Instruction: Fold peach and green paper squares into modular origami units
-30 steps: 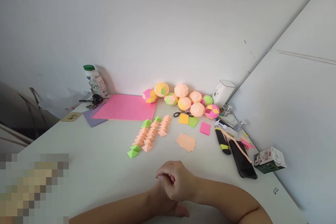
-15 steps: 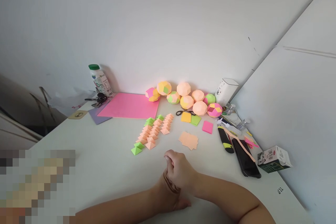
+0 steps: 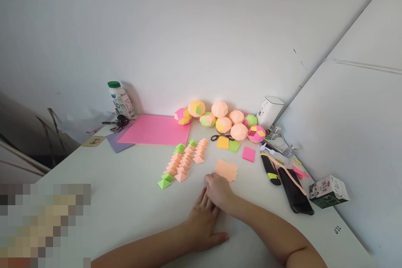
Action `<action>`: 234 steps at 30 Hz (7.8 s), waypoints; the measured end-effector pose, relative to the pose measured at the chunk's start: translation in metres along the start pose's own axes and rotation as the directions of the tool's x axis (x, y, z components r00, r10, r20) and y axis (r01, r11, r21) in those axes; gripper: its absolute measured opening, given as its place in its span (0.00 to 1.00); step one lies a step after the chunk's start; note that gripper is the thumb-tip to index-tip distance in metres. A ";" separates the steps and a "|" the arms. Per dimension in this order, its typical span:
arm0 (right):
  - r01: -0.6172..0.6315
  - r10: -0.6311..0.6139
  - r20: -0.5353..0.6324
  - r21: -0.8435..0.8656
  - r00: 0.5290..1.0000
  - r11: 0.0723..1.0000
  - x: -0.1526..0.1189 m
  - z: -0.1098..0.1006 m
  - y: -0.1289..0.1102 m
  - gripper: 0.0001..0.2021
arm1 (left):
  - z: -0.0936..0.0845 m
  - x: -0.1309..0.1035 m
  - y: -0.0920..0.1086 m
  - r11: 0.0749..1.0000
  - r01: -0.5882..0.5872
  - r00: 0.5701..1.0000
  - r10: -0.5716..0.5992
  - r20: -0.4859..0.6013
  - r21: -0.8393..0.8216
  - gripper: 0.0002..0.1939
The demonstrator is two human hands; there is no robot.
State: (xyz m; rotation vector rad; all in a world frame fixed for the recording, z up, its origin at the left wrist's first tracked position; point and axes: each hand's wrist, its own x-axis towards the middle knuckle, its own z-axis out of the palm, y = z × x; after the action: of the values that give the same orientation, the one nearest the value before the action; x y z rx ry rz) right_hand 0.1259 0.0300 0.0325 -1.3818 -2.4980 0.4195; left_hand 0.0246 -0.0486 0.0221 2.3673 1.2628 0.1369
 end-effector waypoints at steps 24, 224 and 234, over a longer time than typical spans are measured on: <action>0.199 -0.239 -0.158 -0.231 0.958 0.952 0.124 -0.014 0.045 0.15 | -0.007 0.003 -0.008 0.995 -0.088 0.996 0.088 0.008 -0.042 0.45; 0.170 -0.083 -0.151 0.779 0.985 0.603 -0.029 -0.005 0.056 0.10 | -0.017 0.034 -0.037 0.223 -0.003 0.935 -0.346 -0.082 -0.975 0.20; -0.022 0.074 -0.007 0.920 0.997 0.392 -0.033 -0.003 0.052 0.08 | -0.019 0.031 -0.034 0.233 0.014 0.954 -0.295 -0.057 -0.972 0.17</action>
State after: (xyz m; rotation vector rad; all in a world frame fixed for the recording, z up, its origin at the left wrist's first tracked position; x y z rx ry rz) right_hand 0.1846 0.0292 0.0136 -0.9021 -1.5802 1.4922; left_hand 0.0112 -0.0005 0.0210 1.0844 0.9907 0.8959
